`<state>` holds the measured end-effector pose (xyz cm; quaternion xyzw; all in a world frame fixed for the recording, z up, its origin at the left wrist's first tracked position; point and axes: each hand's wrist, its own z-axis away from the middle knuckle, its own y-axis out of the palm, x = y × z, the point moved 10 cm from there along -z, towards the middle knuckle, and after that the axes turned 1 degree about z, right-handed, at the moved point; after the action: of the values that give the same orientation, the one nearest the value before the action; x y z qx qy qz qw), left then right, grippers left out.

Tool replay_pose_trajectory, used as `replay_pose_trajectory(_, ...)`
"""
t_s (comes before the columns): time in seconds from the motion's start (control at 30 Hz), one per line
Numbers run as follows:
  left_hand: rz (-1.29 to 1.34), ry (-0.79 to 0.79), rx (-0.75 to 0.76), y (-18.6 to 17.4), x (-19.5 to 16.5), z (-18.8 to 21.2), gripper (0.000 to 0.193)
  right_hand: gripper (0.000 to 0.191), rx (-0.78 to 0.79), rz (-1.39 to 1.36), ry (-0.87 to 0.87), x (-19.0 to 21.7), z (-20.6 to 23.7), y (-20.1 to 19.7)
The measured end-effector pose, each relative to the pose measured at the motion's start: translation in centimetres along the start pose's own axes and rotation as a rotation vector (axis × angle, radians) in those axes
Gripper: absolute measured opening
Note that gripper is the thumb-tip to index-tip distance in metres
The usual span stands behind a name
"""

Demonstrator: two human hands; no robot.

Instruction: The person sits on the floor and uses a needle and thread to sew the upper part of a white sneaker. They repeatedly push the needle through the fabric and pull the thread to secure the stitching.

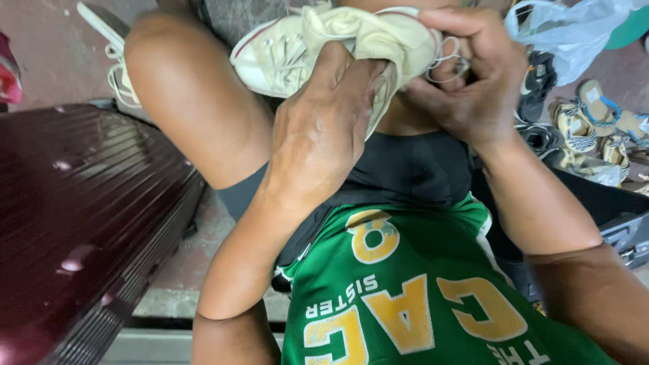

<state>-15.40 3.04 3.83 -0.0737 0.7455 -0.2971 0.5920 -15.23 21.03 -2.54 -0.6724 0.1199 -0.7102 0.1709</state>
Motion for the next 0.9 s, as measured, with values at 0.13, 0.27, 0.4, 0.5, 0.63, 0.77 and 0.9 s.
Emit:
replay_pose_trajectory(0.13,-0.086,-0.011,-0.025,-1.6,0.7,1.0,0.012,0.046,-0.015,-0.035,-0.035,-0.3,0.4,0.3)
replay_pose_trajectory(0.27,0.185,-0.207,-0.057,-2.1,4.6,2.5,0.033,0.048,0.003,-0.053,-0.119,-0.1,0.6,0.8)
replay_pose_trajectory(0.4,0.100,-0.223,-0.326,-4.7,6.6,4.6,0.041,0.051,-0.017,-0.046,-0.179,0.3,0.7,0.5)
replay_pose_trajectory(0.5,-0.106,-0.269,-0.625,-12.3,9.2,9.5,0.016,0.052,-0.026,-0.062,-0.154,0.0,0.6,0.1)
replay_pose_trajectory(0.63,-0.122,-0.279,-0.771,-18.1,13.7,13.7,0.031,0.053,-0.011,-0.102,-0.115,-0.4,0.2,-0.3)
replay_pose_trajectory(0.77,-0.407,-0.331,-0.625,-15.7,12.5,11.7,0.016,0.051,0.037,-0.136,-0.102,0.0,-0.1,0.1)
replay_pose_trajectory(0.9,-0.530,-0.106,-0.676,-12.4,2.0,8.4,0.003,0.051,0.039,-0.149,0.007,0.1,-0.2,0.3)
